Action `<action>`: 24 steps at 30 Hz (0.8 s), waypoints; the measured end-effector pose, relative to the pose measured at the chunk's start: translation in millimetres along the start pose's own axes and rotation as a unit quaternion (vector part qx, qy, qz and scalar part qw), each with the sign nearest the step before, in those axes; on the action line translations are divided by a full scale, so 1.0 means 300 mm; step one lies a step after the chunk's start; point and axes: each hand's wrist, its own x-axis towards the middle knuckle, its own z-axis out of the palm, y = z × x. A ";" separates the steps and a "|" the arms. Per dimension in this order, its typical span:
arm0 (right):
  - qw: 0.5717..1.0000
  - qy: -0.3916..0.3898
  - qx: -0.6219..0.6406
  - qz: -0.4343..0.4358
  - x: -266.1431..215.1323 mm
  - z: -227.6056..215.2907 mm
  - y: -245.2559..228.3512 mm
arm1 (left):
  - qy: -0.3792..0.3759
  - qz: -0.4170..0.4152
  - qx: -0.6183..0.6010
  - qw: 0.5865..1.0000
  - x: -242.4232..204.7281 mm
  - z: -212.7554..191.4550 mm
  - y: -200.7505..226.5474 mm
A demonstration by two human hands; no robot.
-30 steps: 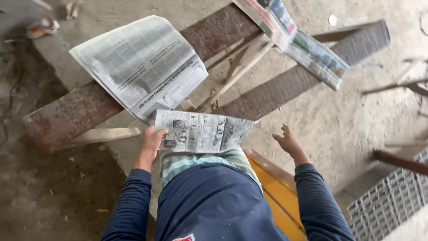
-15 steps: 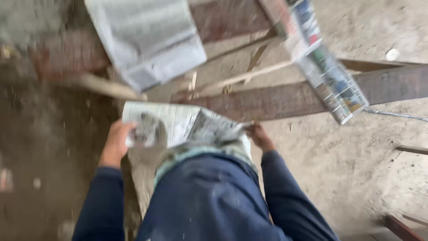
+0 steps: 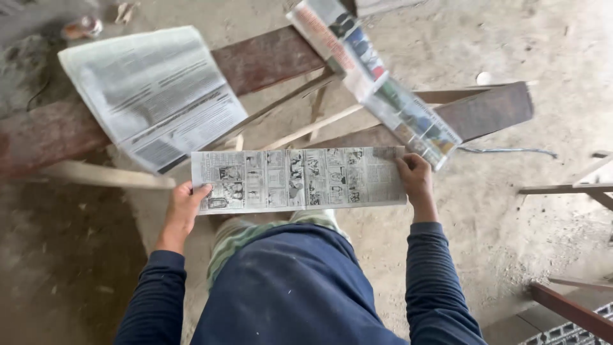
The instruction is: Wrapping long wooden furniture components in newspaper for protection.
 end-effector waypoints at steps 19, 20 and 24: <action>0.977 -0.071 -0.160 -0.119 0.297 0.177 -0.024 | 0.231 -0.011 0.121 0.965 -0.137 0.043 -0.285; 0.976 -0.080 -0.161 -0.126 0.306 0.180 -0.025 | 0.241 -0.012 0.116 0.963 -0.139 0.048 -0.282; 0.984 -0.056 -0.106 -0.129 0.350 0.185 -0.033 | 0.286 0.002 0.089 0.954 -0.162 0.076 -0.240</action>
